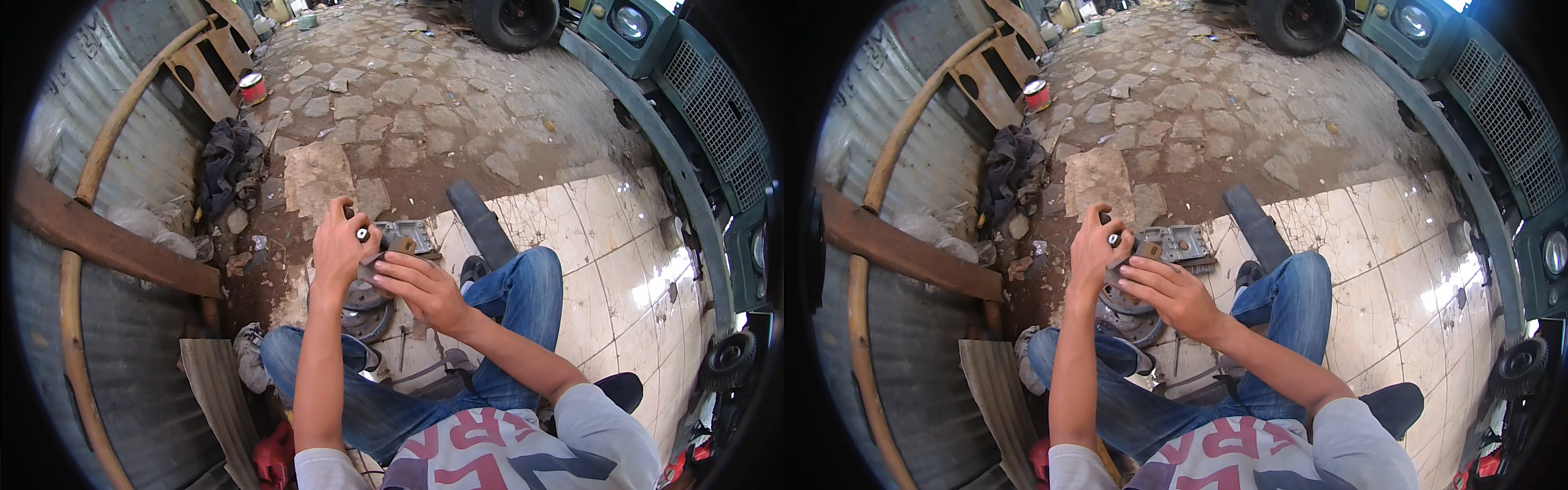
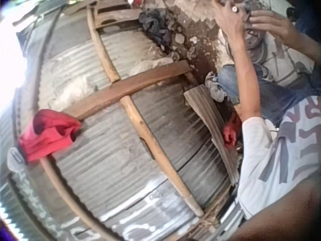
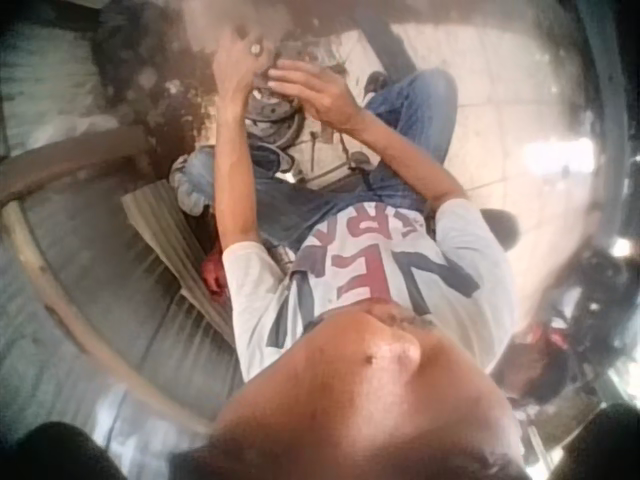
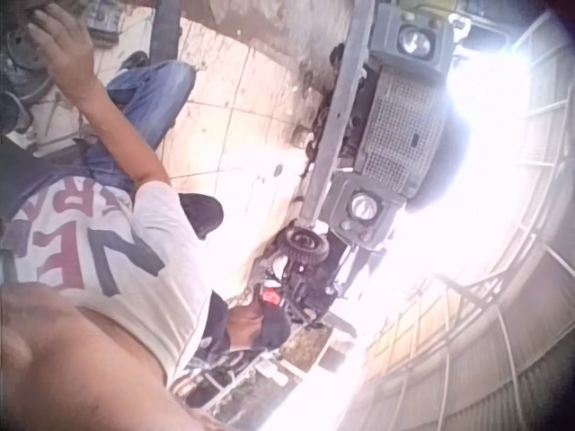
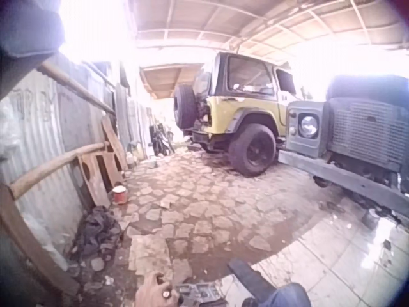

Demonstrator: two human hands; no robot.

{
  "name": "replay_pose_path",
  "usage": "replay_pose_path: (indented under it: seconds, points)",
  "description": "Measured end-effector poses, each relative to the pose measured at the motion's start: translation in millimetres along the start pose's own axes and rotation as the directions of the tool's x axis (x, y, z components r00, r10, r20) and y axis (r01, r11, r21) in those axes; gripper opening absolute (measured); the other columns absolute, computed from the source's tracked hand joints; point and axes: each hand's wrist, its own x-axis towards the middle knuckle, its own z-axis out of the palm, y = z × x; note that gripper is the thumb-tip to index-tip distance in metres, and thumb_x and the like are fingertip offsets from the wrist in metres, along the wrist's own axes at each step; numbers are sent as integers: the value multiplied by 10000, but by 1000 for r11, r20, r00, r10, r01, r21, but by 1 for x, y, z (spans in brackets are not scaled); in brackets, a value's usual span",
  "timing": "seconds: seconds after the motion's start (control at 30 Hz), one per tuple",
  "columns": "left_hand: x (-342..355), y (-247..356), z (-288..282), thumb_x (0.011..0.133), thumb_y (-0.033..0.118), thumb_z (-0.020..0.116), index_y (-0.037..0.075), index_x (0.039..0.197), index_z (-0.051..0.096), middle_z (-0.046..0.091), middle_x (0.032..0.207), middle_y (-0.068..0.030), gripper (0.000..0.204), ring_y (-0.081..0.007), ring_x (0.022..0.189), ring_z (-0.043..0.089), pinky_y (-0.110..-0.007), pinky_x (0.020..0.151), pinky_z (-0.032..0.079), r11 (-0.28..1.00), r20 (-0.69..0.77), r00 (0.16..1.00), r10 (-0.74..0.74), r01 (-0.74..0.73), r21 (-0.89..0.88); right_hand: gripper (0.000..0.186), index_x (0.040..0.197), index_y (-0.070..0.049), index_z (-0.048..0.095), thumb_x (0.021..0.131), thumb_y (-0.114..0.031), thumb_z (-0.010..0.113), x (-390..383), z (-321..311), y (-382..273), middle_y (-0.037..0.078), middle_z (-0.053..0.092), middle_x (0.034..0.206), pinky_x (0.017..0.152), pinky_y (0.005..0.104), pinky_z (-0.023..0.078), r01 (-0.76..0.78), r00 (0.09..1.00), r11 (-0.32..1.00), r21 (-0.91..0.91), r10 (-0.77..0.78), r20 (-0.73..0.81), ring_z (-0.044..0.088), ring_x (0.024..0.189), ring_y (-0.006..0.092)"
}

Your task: The person sits on the floor and uses a screwdriver to manipulate a metal mechanical part, then uses a sanding block to smooth its surfaces. The person repeatedly turns the part and rubs different areas with the sanding block.

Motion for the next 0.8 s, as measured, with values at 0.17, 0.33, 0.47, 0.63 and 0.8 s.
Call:
replay_pose_path:
  seconds: [0.17,0.33,0.47,0.63,0.8]
  points:
    - [-5,-2,-1,804,294,691,95,916,729,564,1206,-167,231,-361,1035,610,-459,854,502,1000,-57,998,14,-14,-13,405,1230,-117,684,844,-2,644,-1,7,2,24,638,1339,989,369,497,36,999,999,26,-35,-37,570,1297,209]
    - [-4,-2,0,804,299,688,125,926,735,566,1203,-136,217,-358,1019,637,-452,839,529,1000,-77,997,-11,10,-22,410,1215,-120,690,822,0,682,-1,20,4,20,662,1303,1000,367,487,18,992,997,72,-9,-126,583,1273,217]
    - [-7,0,1,803,351,724,89,950,720,570,1202,-176,301,-391,1023,627,-472,837,521,997,-107,993,-43,36,-70,431,1211,-123,693,802,11,702,3,19,4,13,663,1304,971,356,492,9,993,998,65,-2,-119,586,1269,214]
    - [-12,1,4,804,372,734,88,975,705,566,1218,-186,333,-399,1022,629,-471,833,526,997,-133,989,-67,63,-37,447,1215,-125,691,792,21,699,3,20,6,8,663,1303,965,356,494,13,993,998,60,-6,-116,586,1269,212]
    - [-11,1,0,820,362,724,115,979,705,557,1219,-176,294,-390,1034,623,-477,837,528,995,-112,990,-80,73,-67,481,1209,-115,686,754,44,695,6,21,4,24,661,1302,999,382,512,13,991,996,85,-2,-130,583,1269,235]
